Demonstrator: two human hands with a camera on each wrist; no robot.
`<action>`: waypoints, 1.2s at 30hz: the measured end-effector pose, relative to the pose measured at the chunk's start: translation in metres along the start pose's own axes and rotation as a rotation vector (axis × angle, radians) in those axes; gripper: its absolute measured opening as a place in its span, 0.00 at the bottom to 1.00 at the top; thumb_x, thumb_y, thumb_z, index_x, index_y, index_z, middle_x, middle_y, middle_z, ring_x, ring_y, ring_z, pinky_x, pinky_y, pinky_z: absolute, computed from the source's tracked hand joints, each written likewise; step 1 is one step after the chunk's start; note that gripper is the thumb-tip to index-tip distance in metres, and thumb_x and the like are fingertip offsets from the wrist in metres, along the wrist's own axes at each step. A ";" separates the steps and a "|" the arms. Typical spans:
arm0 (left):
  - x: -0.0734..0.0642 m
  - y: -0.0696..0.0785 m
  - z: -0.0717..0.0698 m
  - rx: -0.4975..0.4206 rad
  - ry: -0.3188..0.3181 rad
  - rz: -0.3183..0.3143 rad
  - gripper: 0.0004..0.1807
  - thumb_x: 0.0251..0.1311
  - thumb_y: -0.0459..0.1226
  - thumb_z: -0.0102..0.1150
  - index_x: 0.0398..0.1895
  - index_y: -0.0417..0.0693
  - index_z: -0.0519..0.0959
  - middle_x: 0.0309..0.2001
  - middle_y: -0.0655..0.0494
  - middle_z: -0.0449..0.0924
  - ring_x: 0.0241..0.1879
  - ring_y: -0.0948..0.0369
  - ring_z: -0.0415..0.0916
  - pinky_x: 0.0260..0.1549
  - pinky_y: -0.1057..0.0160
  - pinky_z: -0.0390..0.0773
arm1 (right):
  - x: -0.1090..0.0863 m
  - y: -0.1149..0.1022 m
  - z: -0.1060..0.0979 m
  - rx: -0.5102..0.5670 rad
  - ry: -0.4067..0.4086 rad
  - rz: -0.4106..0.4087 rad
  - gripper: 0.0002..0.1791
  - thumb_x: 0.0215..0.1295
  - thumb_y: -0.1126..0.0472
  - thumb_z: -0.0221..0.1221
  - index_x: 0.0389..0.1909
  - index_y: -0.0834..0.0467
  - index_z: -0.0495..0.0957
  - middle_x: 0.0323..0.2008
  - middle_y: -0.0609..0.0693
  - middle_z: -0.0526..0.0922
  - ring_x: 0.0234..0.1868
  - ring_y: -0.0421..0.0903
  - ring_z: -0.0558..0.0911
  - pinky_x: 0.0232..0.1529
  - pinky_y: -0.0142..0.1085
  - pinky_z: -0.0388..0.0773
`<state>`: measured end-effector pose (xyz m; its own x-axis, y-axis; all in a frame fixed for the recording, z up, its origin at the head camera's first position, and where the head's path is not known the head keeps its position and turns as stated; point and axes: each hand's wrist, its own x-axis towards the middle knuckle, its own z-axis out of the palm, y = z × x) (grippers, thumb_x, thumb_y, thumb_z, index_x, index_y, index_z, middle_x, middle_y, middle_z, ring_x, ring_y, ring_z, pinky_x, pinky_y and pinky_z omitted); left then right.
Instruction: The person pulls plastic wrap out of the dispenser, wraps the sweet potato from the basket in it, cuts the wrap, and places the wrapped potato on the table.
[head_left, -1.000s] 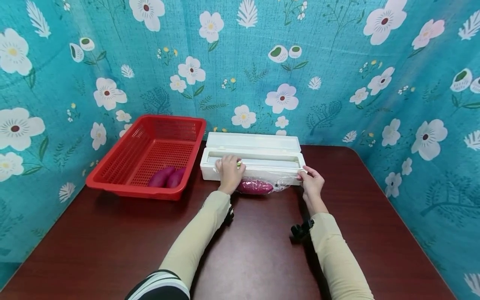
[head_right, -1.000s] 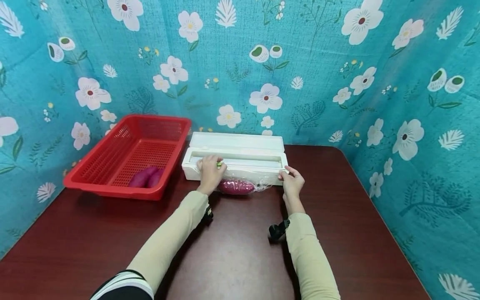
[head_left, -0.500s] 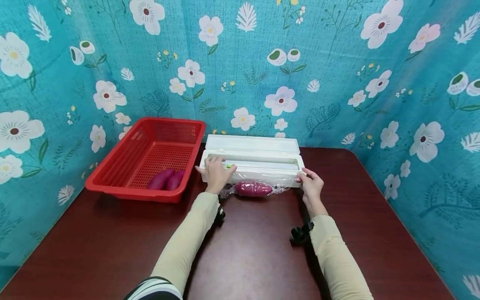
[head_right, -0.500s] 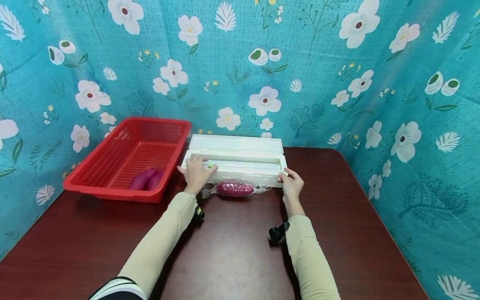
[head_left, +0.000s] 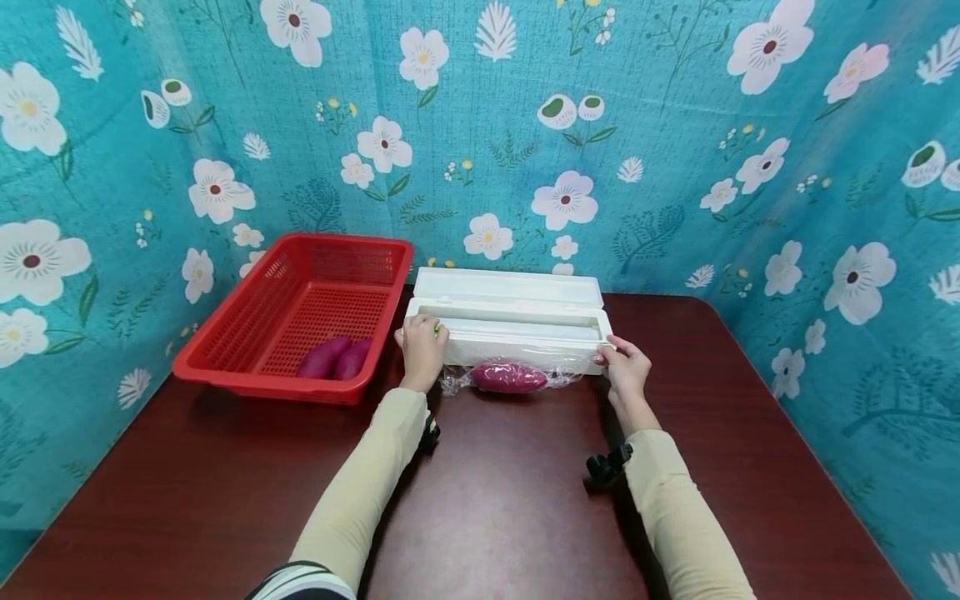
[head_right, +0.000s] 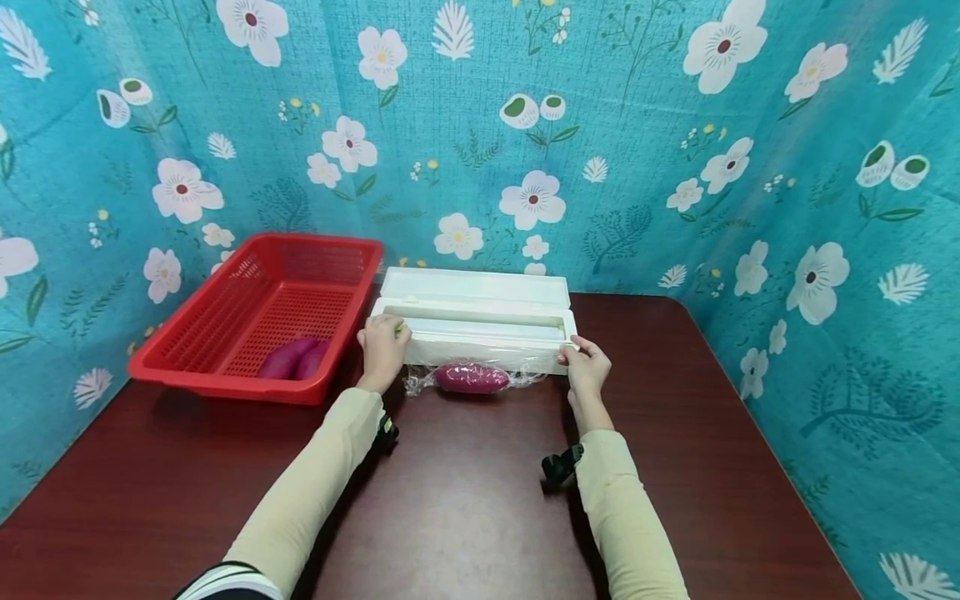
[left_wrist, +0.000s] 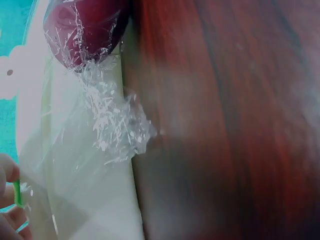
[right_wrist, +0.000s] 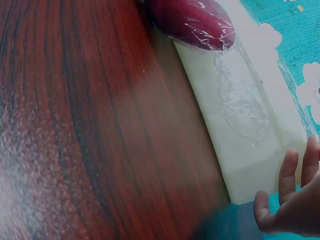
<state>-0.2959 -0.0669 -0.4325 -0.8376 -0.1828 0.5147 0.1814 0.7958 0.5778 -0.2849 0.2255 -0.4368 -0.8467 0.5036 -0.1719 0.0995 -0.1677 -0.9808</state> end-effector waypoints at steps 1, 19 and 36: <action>0.000 -0.001 -0.001 -0.008 0.009 0.005 0.08 0.51 0.31 0.53 0.30 0.35 0.80 0.39 0.45 0.77 0.44 0.50 0.66 0.44 0.46 0.59 | 0.000 0.000 0.000 -0.007 0.001 -0.001 0.17 0.54 0.70 0.58 0.47 0.65 0.74 0.16 0.43 0.74 0.17 0.34 0.75 0.25 0.32 0.71; 0.002 -0.013 -0.005 -0.055 0.164 0.018 0.13 0.45 0.19 0.47 0.28 0.33 0.81 0.32 0.42 0.78 0.39 0.47 0.72 0.33 0.50 0.67 | -0.004 -0.004 -0.003 -0.046 -0.066 -0.012 0.15 0.54 0.66 0.60 0.44 0.62 0.74 0.16 0.45 0.76 0.16 0.37 0.75 0.19 0.30 0.73; -0.016 0.040 -0.034 -0.099 -0.237 0.679 0.02 0.50 0.31 0.59 0.27 0.41 0.79 0.26 0.53 0.79 0.26 0.60 0.75 0.27 0.64 0.73 | -0.022 -0.030 -0.010 -0.122 -0.383 -0.144 0.16 0.58 0.52 0.58 0.30 0.63 0.69 0.13 0.46 0.72 0.10 0.39 0.71 0.10 0.28 0.68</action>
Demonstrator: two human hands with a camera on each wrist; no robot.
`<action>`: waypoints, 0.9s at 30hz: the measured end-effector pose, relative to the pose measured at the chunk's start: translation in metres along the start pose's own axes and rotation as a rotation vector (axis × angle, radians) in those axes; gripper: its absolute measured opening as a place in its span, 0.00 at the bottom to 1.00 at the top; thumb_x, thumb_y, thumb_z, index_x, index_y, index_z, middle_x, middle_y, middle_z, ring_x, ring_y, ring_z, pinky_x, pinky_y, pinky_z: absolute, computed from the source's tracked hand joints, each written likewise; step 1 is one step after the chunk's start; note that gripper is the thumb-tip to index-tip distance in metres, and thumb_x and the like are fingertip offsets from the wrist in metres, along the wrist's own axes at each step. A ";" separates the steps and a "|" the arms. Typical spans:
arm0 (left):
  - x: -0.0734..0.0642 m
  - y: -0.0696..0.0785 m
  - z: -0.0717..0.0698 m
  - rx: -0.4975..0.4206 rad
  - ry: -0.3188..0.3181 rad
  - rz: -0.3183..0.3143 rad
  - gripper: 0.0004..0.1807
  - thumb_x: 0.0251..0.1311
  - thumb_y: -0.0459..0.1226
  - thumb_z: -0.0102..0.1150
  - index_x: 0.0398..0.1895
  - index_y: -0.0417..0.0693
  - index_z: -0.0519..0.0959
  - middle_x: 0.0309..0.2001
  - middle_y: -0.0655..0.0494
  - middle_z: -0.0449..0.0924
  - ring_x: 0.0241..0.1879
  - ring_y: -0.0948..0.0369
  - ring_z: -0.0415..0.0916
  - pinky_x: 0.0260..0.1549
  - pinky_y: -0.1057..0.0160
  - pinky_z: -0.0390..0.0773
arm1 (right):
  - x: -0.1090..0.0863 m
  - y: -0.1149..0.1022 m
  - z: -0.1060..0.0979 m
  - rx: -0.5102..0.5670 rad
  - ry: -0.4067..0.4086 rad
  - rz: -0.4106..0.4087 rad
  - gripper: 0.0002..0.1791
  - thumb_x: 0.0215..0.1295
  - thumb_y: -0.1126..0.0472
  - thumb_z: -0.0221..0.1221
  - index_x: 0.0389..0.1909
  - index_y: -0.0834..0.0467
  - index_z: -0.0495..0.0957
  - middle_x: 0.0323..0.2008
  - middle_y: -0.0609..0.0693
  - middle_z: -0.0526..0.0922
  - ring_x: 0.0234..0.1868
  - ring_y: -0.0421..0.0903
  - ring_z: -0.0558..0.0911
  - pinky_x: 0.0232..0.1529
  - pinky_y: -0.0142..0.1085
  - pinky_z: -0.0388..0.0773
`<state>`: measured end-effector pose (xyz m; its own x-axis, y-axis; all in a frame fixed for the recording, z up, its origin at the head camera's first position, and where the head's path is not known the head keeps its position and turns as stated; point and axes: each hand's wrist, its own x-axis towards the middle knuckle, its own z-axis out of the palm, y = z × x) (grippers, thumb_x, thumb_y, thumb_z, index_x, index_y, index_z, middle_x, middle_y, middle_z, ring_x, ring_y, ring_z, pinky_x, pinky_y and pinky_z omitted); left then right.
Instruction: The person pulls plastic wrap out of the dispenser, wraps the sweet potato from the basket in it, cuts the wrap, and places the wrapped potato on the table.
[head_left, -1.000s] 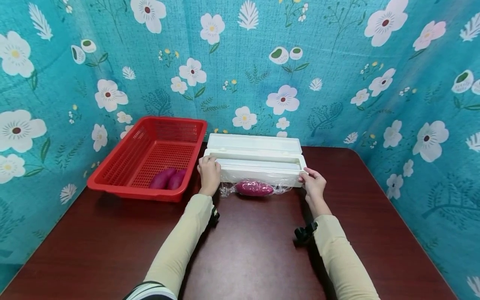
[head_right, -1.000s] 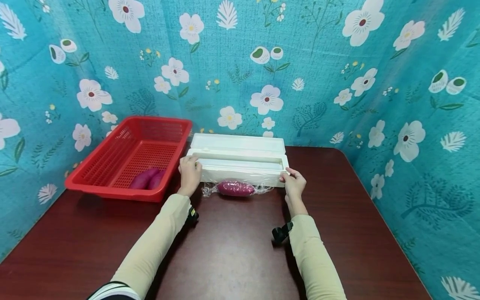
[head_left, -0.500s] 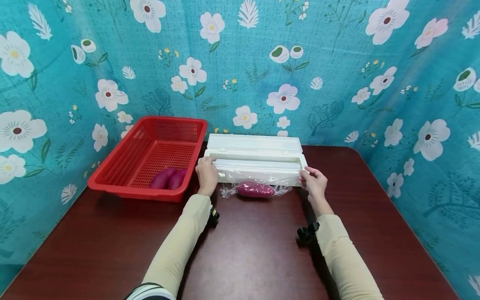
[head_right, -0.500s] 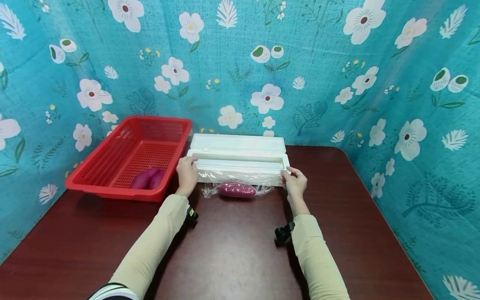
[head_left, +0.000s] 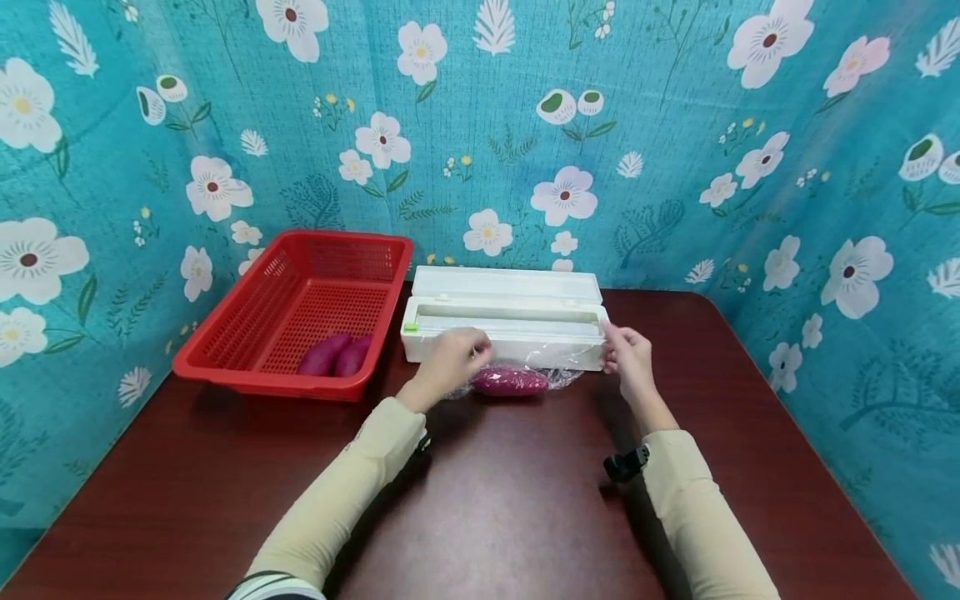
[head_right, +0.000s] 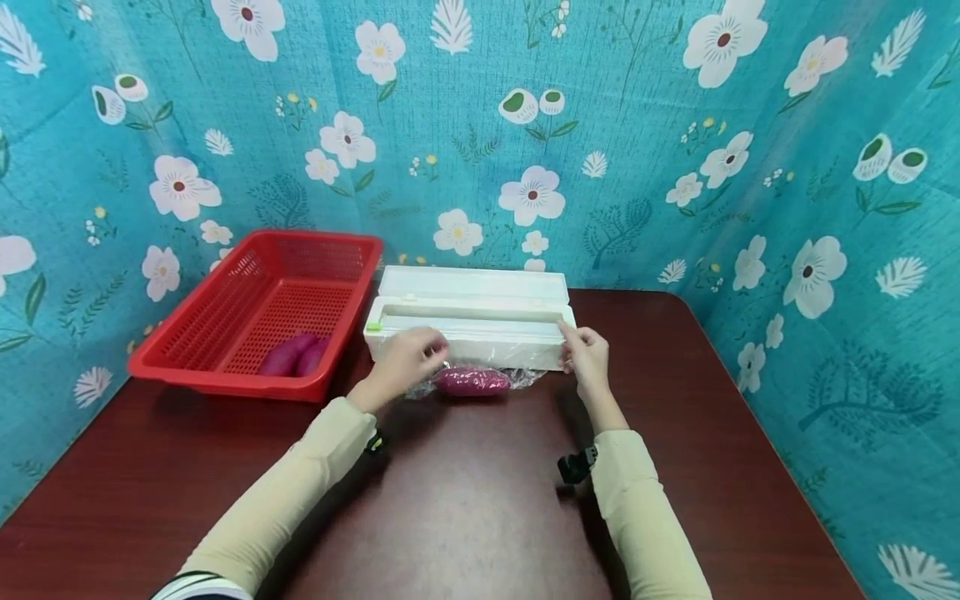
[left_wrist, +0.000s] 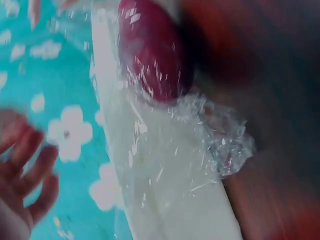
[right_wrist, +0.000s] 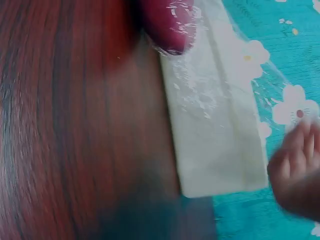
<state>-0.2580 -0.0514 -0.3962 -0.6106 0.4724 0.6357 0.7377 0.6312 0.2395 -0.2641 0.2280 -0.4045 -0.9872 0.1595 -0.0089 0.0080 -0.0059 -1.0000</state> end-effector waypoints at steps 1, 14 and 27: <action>-0.002 0.002 0.001 0.006 -0.096 0.065 0.03 0.49 0.33 0.60 0.27 0.42 0.79 0.27 0.55 0.78 0.26 0.61 0.75 0.27 0.65 0.73 | -0.003 -0.003 0.000 -0.026 -0.099 -0.042 0.14 0.59 0.57 0.58 0.27 0.66 0.71 0.14 0.51 0.74 0.12 0.40 0.73 0.12 0.29 0.70; -0.020 -0.008 0.021 0.175 -0.432 0.235 0.26 0.39 0.41 0.71 0.46 0.45 0.77 0.41 0.54 0.75 0.41 0.58 0.73 0.41 0.61 0.72 | -0.011 0.020 0.023 -0.540 -0.741 -0.300 0.20 0.49 0.70 0.64 0.44 0.73 0.74 0.41 0.66 0.77 0.39 0.56 0.78 0.37 0.39 0.76; -0.021 -0.008 0.024 0.185 -0.444 0.196 0.33 0.30 0.47 0.74 0.43 0.45 0.72 0.38 0.55 0.74 0.39 0.58 0.72 0.39 0.59 0.70 | -0.009 0.034 0.032 -0.506 -0.678 -0.329 0.10 0.54 0.74 0.57 0.37 0.72 0.70 0.32 0.65 0.79 0.31 0.52 0.79 0.27 0.34 0.75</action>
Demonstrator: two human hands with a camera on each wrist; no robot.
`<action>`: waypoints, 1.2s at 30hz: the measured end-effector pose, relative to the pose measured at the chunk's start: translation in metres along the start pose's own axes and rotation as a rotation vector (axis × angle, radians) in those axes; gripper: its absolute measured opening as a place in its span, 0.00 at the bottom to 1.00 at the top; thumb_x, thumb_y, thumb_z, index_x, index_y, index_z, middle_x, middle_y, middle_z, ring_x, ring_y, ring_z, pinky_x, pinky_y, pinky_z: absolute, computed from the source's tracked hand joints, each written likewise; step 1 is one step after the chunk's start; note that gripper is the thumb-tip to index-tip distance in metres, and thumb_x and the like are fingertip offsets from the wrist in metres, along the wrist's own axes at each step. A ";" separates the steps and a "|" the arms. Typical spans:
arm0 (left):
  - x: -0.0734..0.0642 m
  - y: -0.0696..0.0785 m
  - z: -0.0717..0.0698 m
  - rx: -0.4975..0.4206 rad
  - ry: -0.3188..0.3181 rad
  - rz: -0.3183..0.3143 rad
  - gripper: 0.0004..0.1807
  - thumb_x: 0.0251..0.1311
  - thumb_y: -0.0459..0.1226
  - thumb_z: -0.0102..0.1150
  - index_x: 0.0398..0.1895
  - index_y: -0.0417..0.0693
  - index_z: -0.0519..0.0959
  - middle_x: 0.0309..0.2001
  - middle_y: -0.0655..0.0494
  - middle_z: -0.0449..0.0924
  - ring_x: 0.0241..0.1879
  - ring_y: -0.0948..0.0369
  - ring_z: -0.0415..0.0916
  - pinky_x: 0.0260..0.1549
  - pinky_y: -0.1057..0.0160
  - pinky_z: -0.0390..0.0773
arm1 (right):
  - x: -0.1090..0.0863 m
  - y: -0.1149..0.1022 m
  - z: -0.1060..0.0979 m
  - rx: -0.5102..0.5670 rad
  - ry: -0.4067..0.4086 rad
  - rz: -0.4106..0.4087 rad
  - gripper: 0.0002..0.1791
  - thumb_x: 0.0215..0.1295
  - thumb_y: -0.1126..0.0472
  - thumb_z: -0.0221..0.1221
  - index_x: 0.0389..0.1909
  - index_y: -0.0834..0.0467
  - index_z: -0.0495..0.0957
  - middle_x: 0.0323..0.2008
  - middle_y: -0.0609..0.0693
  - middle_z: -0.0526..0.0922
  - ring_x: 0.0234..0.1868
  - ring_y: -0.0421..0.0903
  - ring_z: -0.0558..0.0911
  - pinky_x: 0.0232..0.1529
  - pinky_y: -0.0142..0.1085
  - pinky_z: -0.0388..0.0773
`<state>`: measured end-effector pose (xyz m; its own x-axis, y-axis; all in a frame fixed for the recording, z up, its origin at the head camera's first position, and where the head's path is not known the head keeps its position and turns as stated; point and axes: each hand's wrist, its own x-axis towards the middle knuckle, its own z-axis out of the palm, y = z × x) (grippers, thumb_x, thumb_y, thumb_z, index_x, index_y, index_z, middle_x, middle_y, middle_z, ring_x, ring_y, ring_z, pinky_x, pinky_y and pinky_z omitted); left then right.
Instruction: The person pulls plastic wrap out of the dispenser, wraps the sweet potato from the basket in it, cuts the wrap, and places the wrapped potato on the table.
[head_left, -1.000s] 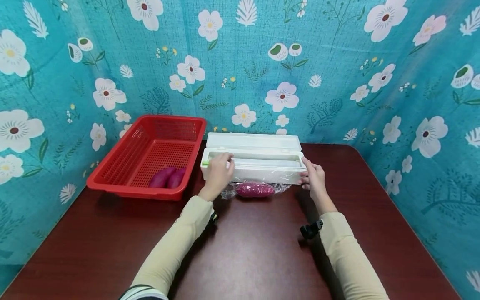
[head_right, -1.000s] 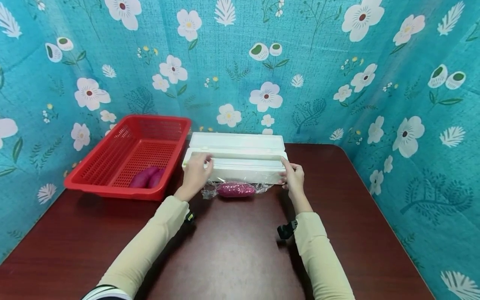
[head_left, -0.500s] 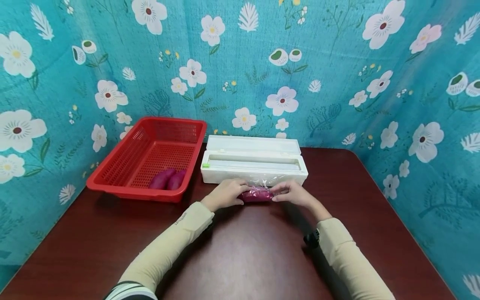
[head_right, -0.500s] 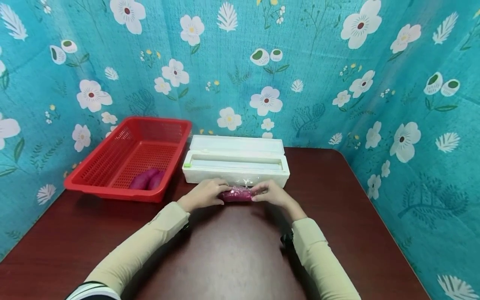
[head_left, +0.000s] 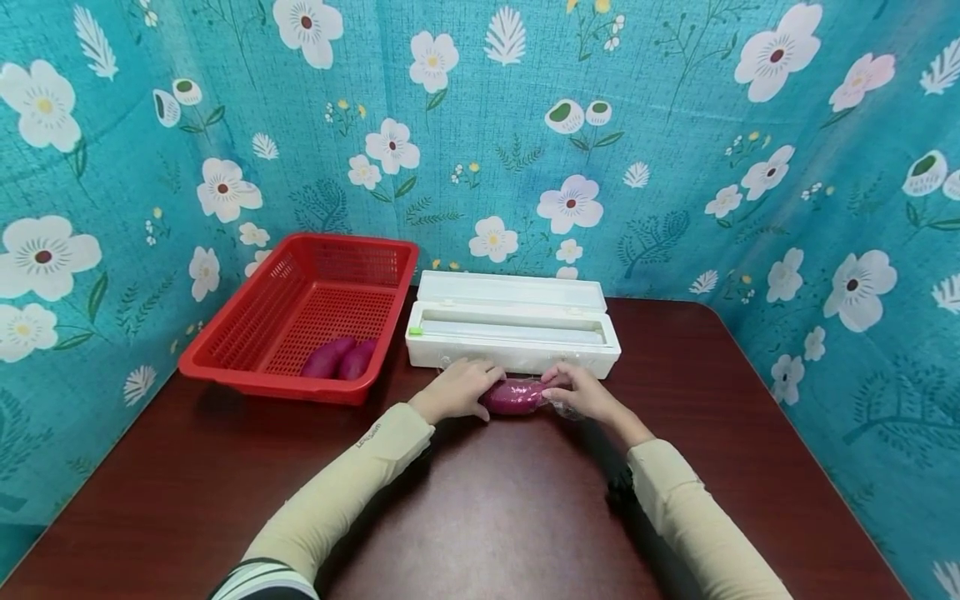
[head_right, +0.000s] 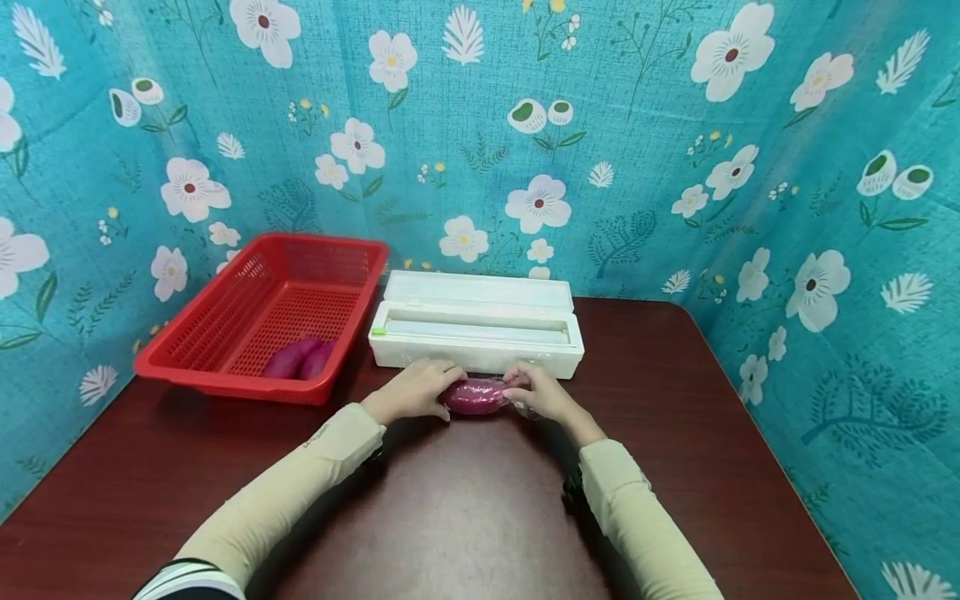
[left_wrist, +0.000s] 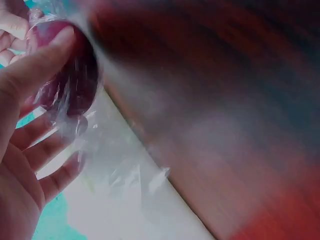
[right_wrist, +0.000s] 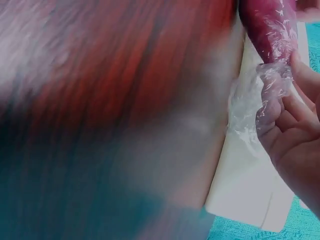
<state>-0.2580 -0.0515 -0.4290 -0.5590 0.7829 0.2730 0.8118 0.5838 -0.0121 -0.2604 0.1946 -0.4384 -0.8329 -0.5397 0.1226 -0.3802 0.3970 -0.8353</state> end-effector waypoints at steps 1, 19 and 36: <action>0.000 0.001 0.000 0.007 -0.011 -0.001 0.34 0.29 0.48 0.74 0.43 0.45 0.73 0.38 0.55 0.73 0.39 0.58 0.71 0.38 0.60 0.70 | -0.001 0.001 0.000 0.003 -0.011 0.001 0.09 0.56 0.74 0.56 0.37 0.73 0.70 0.32 0.66 0.79 0.31 0.53 0.79 0.28 0.33 0.75; -0.005 0.006 -0.003 -0.202 -0.186 -0.108 0.33 0.38 0.47 0.71 0.49 0.41 0.73 0.45 0.52 0.73 0.45 0.59 0.70 0.46 0.62 0.68 | -0.006 0.005 0.000 -0.249 -0.059 -0.057 0.14 0.47 0.63 0.66 0.35 0.67 0.81 0.26 0.51 0.80 0.22 0.36 0.73 0.23 0.30 0.72; -0.008 0.000 -0.002 -0.260 -0.226 -0.122 0.24 0.45 0.43 0.66 0.44 0.43 0.72 0.38 0.54 0.77 0.39 0.60 0.72 0.41 0.61 0.69 | -0.011 0.009 -0.001 -0.224 -0.141 -0.031 0.20 0.43 0.62 0.69 0.38 0.63 0.76 0.28 0.47 0.80 0.29 0.40 0.75 0.31 0.33 0.71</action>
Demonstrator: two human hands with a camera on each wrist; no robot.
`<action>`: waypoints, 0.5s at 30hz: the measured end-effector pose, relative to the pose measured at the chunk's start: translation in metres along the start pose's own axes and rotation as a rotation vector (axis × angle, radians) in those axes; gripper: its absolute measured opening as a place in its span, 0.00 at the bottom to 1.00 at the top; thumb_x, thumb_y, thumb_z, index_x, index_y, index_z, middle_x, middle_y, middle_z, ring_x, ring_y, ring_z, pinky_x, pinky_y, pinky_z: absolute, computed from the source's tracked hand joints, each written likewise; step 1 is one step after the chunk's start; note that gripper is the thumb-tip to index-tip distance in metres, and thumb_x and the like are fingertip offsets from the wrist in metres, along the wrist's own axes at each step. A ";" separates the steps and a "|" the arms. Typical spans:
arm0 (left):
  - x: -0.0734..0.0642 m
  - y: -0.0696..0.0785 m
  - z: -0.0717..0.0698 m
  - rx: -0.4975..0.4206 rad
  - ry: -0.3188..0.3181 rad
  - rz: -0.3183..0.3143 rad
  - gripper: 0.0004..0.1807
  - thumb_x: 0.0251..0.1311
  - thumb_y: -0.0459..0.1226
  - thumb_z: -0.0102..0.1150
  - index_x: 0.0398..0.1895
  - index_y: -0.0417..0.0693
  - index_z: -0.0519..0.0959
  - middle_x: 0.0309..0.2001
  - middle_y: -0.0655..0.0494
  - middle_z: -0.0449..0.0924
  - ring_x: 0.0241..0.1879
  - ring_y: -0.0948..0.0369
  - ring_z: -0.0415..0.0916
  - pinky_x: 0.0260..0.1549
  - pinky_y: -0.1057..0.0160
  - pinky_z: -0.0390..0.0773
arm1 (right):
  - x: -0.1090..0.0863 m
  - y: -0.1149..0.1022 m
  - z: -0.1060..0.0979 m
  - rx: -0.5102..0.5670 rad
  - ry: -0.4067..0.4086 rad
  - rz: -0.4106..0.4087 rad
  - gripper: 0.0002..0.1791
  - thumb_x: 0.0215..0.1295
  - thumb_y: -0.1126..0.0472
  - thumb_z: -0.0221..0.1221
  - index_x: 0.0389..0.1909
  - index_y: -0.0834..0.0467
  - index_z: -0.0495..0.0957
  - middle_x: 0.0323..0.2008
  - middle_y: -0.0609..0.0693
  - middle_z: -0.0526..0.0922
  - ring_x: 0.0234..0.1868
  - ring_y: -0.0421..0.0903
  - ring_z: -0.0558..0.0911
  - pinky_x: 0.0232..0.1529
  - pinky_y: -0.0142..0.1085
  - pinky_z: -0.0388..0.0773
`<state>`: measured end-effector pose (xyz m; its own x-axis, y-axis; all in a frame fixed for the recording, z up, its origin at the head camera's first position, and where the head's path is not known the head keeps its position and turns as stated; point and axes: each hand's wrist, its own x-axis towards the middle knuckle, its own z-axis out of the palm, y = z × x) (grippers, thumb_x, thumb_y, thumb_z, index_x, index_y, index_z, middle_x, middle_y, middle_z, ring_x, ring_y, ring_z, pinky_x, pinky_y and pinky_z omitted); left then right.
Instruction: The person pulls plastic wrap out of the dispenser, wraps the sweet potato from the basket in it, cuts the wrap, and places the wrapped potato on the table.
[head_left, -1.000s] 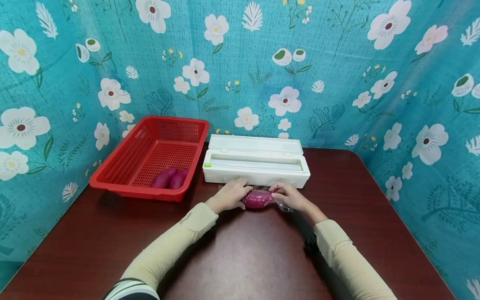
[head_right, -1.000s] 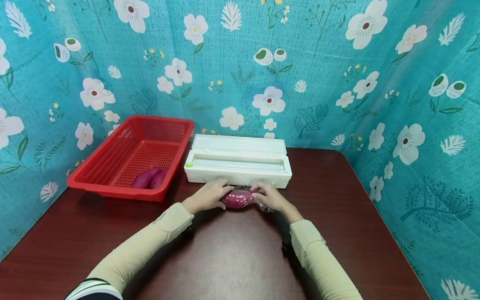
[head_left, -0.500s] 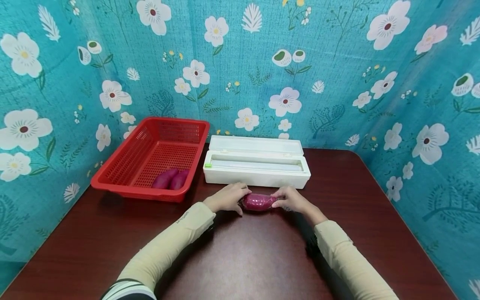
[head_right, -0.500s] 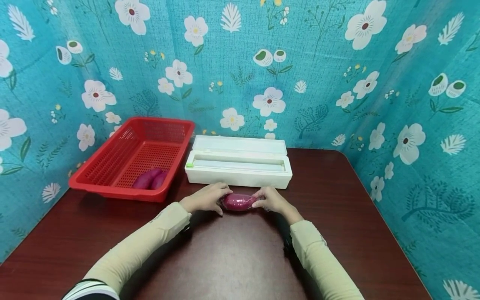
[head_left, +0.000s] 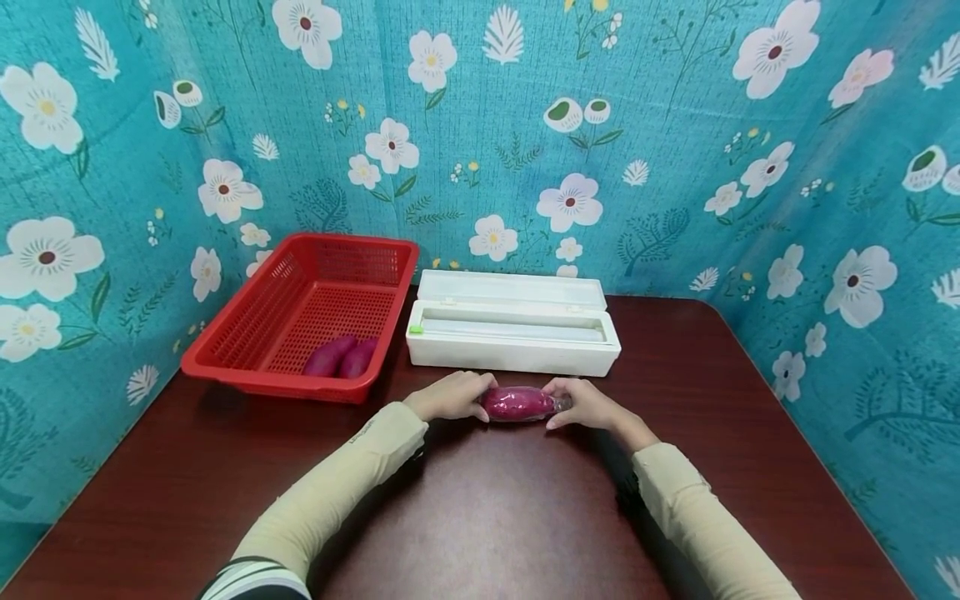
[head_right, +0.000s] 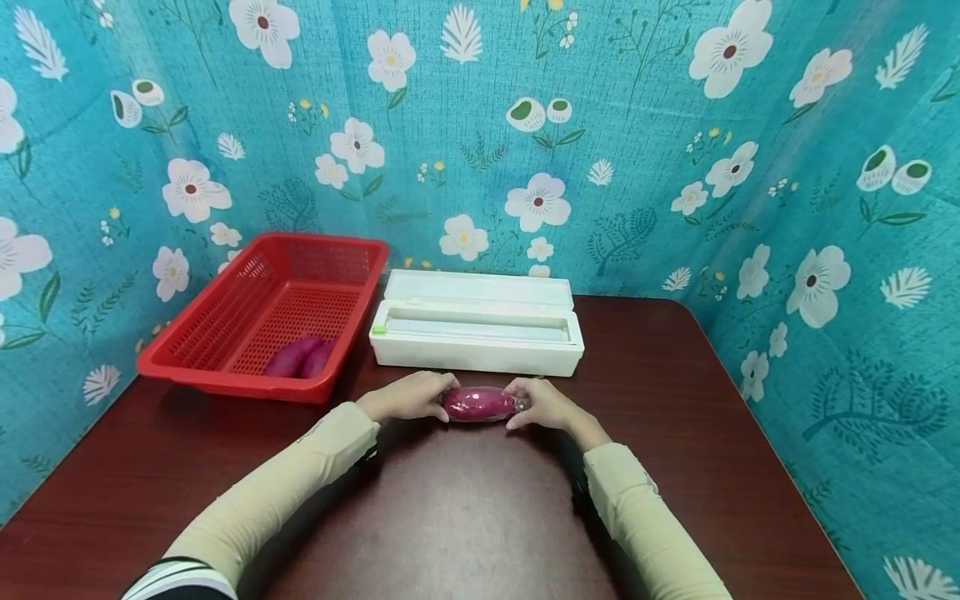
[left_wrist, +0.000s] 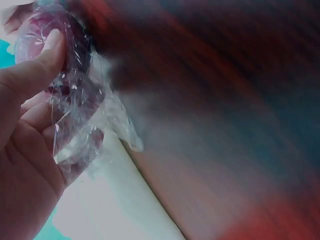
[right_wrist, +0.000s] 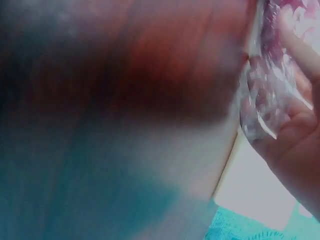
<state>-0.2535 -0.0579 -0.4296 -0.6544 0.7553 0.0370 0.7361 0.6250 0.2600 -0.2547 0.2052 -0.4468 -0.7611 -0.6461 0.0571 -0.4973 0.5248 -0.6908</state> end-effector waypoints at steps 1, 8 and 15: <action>0.000 0.001 0.000 0.025 0.013 0.007 0.24 0.44 0.44 0.66 0.44 0.43 0.74 0.37 0.54 0.76 0.40 0.60 0.71 0.42 0.60 0.68 | 0.000 0.000 0.001 -0.038 0.009 -0.008 0.20 0.40 0.62 0.70 0.36 0.62 0.76 0.28 0.46 0.79 0.29 0.39 0.74 0.32 0.33 0.71; 0.005 0.013 -0.001 0.292 0.092 -0.050 0.22 0.36 0.53 0.66 0.38 0.57 0.81 0.25 0.60 0.75 0.29 0.61 0.72 0.26 0.62 0.70 | 0.002 -0.011 0.001 -0.386 0.097 -0.023 0.13 0.36 0.60 0.72 0.27 0.55 0.82 0.23 0.41 0.75 0.27 0.41 0.71 0.27 0.32 0.67; 0.005 0.027 -0.001 0.265 0.024 -0.191 0.27 0.47 0.48 0.63 0.52 0.48 0.74 0.32 0.54 0.80 0.32 0.56 0.78 0.25 0.59 0.75 | 0.007 -0.033 0.004 -0.527 0.053 0.212 0.09 0.40 0.61 0.70 0.26 0.51 0.82 0.15 0.40 0.74 0.18 0.36 0.72 0.17 0.33 0.67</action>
<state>-0.2367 -0.0370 -0.4218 -0.7864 0.6167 0.0350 0.6172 0.7868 0.0044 -0.2426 0.1812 -0.4263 -0.8800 -0.4749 0.0015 -0.4615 0.8544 -0.2390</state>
